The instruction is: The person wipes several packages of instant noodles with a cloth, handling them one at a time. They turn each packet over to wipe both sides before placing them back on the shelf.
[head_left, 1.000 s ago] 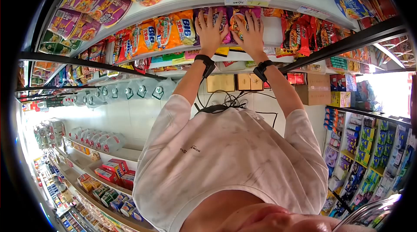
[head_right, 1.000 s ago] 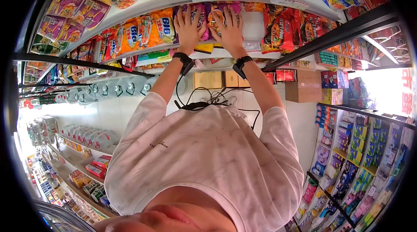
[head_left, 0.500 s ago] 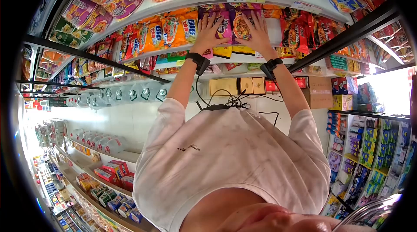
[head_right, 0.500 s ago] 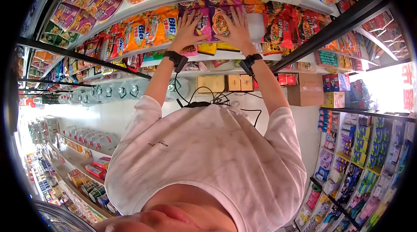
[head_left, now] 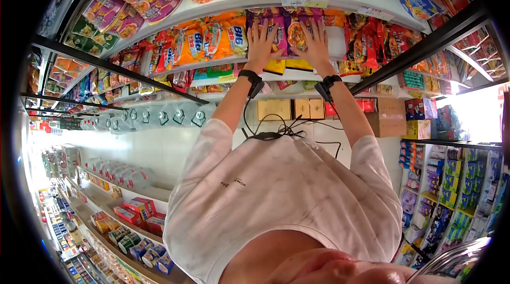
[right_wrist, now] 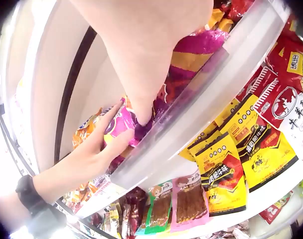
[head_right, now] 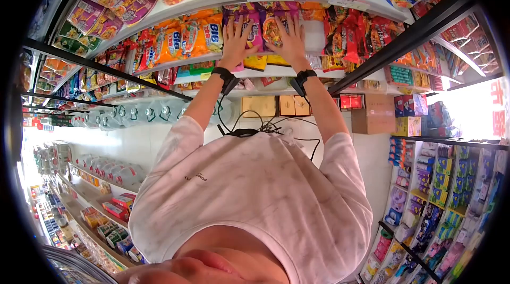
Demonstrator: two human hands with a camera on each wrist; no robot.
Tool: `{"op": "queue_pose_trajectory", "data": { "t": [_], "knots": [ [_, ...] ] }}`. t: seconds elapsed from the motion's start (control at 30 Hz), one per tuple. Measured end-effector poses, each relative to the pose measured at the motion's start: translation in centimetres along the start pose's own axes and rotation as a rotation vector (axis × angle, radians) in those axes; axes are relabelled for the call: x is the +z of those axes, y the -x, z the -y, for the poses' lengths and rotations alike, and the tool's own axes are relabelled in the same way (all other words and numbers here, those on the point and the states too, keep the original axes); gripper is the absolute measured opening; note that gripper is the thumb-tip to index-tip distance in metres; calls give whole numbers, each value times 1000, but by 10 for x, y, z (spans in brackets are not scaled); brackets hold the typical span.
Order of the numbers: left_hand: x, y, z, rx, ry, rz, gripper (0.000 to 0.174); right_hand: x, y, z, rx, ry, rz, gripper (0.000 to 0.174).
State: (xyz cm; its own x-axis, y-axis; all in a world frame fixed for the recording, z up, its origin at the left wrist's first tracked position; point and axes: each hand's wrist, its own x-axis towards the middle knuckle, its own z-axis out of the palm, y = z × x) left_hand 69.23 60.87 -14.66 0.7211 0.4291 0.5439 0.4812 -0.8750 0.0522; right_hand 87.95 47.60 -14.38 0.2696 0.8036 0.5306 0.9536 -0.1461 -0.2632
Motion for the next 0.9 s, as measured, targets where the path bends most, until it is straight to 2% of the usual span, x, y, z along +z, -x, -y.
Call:
{"op": "queue_pose_trajectory", "data": {
  "t": [0.17,0.23,0.27,0.33,0.4,0.47,0.57,0.8,0.9],
  "knots": [
    [-33,3,-4,17,198,15,93,-29,4,7,14,-58,-45,95],
    [-38,13,-6,37,153,17,82,-35,11,8,44,-113,-92,94],
    [-39,20,-8,41,128,14,78,-39,16,11,51,-71,-149,79],
    [-42,36,-16,20,195,41,69,-43,28,17,99,-105,-98,67],
    [-61,52,-35,-72,226,141,68,-58,37,35,119,-142,-90,50],
    [-61,66,-43,-184,206,264,68,-50,48,40,76,-92,-42,53],
    [-40,74,-35,-114,98,198,71,-31,60,42,64,-76,67,58],
    [-24,80,-42,-129,-79,177,88,-13,69,48,64,24,165,67],
    [-20,83,-39,-135,-64,186,96,-8,72,50,92,79,232,76]
  ]
}}
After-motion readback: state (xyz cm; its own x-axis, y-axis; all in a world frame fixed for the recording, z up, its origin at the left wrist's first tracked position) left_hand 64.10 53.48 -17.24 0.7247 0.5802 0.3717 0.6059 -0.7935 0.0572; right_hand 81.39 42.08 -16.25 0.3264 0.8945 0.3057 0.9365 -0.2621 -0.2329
